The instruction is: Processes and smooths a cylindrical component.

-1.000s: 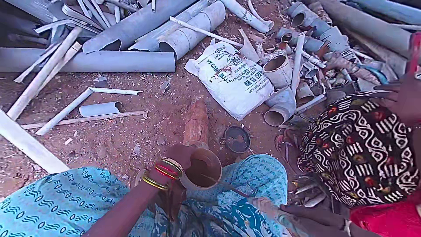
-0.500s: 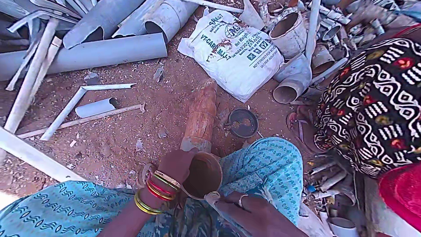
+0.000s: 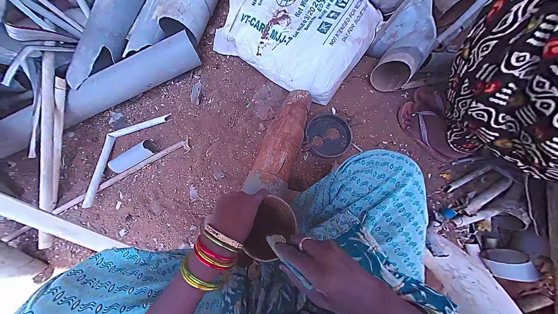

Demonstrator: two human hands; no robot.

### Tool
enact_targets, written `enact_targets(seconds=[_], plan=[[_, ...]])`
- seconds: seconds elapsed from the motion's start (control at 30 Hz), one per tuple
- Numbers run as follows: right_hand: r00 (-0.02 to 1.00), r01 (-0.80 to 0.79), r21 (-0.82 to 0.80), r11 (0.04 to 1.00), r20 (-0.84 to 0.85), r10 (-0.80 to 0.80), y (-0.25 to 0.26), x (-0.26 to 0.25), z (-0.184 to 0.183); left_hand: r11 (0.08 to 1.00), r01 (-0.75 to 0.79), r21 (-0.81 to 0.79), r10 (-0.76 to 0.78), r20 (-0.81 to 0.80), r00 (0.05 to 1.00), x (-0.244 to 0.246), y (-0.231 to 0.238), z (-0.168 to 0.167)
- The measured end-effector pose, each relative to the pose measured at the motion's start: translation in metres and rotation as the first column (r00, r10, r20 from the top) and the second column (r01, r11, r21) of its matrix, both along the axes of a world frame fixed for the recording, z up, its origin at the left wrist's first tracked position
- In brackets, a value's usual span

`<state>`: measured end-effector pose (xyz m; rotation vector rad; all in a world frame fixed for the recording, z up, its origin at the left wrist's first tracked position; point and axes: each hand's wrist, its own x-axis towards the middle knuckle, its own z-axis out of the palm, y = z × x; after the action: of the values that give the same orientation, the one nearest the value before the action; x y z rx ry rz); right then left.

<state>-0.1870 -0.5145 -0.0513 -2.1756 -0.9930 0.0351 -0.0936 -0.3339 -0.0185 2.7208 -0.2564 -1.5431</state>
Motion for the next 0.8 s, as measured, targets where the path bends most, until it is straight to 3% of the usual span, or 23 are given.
enact_targets(seconds=[0.13, 0.27, 0.4, 0.53, 0.67, 0.8], plan=[[0.973, -0.084, 0.107, 0.991, -0.204, 0.104, -0.009, -0.008, 0.046, 0.999, 0.022, 0.023, -0.023, 0.038, 0.999, -0.002, -0.006, -0.001], [1.0, 0.022, 0.088, 0.996, -0.021, -0.02, -0.006, 0.004, -0.006, 0.998, 0.045, 0.049, -0.046, 0.019, 0.999, -0.001, -0.017, 0.0], [0.981, -0.039, 0.184, 0.982, -0.178, 0.072, -0.027, 0.013, 0.023, 0.995, 0.066, 0.075, -0.064, -0.029, 0.998, 0.004, -0.022, 0.002], [0.997, 0.068, 0.18, 0.981, -0.034, -0.063, -0.014, 0.016, -0.017, 0.994, 0.086, 0.06, -0.083, -0.057, 0.995, 0.007, -0.027, 0.003], [0.983, 0.016, 0.279, 0.96, -0.18, 0.035, -0.029, 0.017, 0.017, 0.994, 0.083, 0.066, -0.078, -0.086, 0.993, 0.014, -0.024, 0.003], [0.993, 0.082, 0.221, 0.972, -0.106, -0.06, -0.014, 0.018, -0.013, 0.994, 0.083, 0.069, -0.076, -0.105, 0.992, 0.019, -0.018, 0.003]])
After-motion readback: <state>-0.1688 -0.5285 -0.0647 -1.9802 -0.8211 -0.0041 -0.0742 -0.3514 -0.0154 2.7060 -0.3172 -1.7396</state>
